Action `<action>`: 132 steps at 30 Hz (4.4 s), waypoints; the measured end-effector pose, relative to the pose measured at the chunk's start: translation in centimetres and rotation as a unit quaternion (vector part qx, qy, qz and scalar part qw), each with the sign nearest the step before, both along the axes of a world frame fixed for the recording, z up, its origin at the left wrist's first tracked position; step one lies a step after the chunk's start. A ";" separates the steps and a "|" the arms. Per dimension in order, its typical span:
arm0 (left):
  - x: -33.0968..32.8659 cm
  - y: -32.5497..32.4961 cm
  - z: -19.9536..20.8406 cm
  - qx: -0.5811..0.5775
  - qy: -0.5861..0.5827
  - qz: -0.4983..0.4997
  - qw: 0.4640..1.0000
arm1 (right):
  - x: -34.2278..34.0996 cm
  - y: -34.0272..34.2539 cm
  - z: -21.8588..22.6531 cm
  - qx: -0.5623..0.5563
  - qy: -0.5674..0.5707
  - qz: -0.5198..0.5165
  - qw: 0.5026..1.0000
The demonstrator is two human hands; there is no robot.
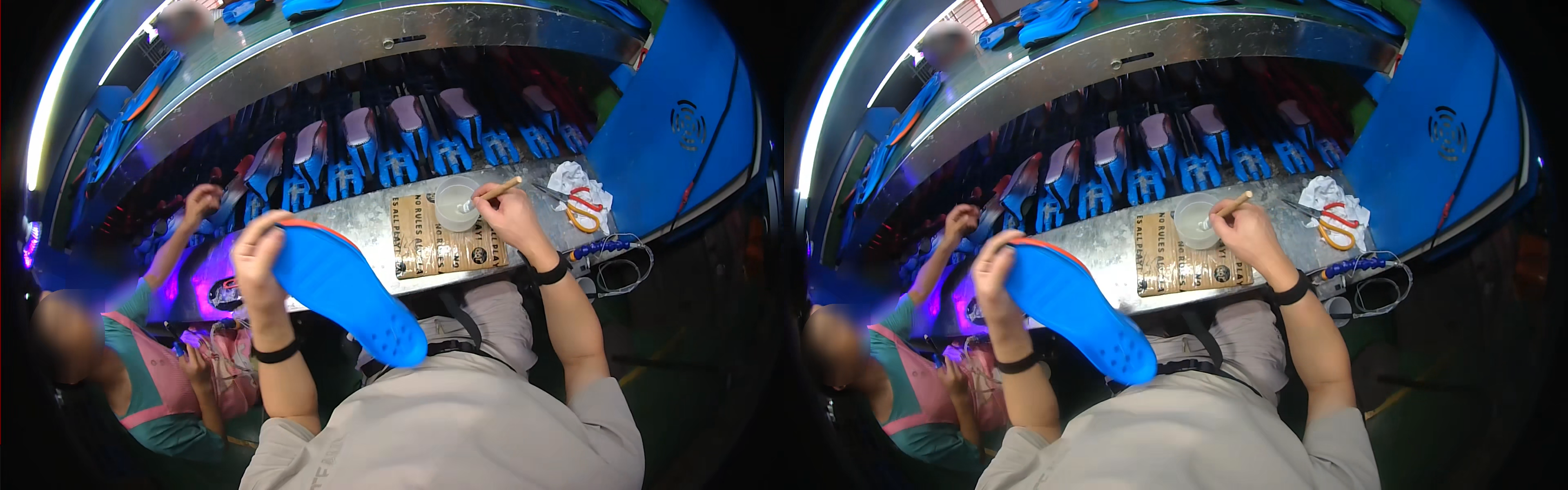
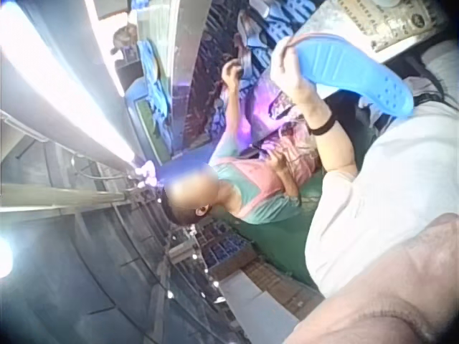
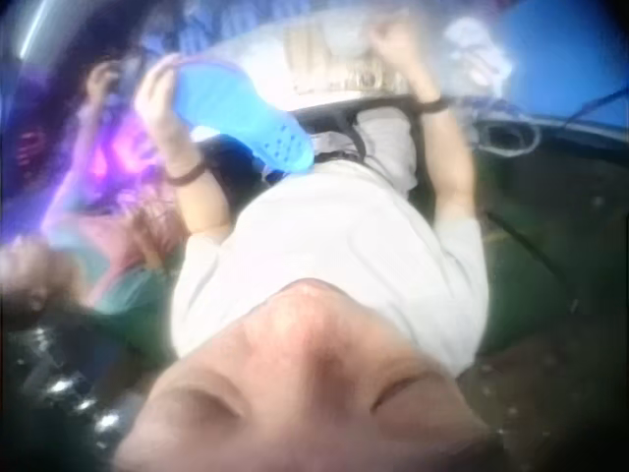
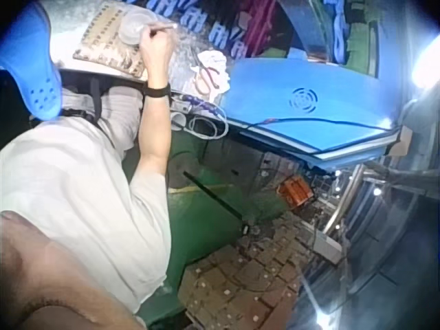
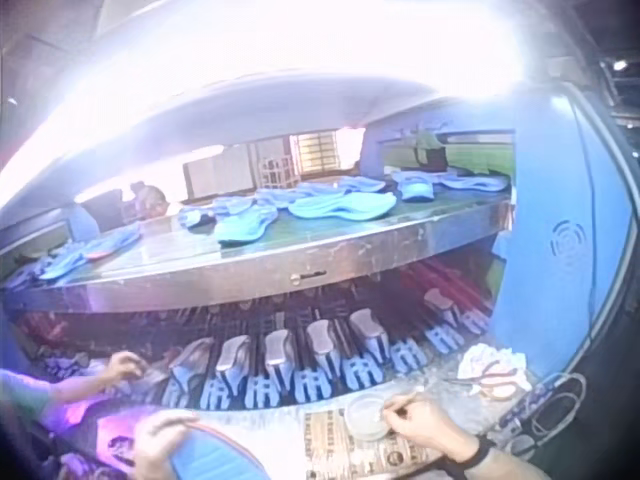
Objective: Applying glue to shoe soles and placing them on a conveyor belt.
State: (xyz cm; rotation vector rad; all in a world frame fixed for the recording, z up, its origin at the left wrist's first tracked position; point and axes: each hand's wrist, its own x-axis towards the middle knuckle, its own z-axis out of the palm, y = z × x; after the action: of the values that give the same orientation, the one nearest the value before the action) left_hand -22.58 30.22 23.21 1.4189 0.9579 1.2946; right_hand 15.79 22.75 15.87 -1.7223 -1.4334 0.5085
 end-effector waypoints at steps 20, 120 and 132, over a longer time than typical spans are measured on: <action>2.1 -10.1 -12.2 -0.348 -0.301 -0.292 0.839 | -4.5 -1.3 2.1 0.123 -0.026 -0.017 0.992; -1.7 -1.1 3.0 -0.285 -0.370 -0.381 0.798 | 1.7 -4.4 -7.9 0.109 0.001 -0.148 0.983; 1.4 19.0 14.0 -0.048 -0.184 -0.168 0.967 | 1.3 -4.0 -7.9 0.131 0.019 -0.148 0.980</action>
State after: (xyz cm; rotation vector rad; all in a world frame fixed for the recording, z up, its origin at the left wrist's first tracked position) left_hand -21.15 49.19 37.20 1.1518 0.4976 1.1822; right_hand 17.09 18.74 7.94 -1.6629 -1.1340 0.1797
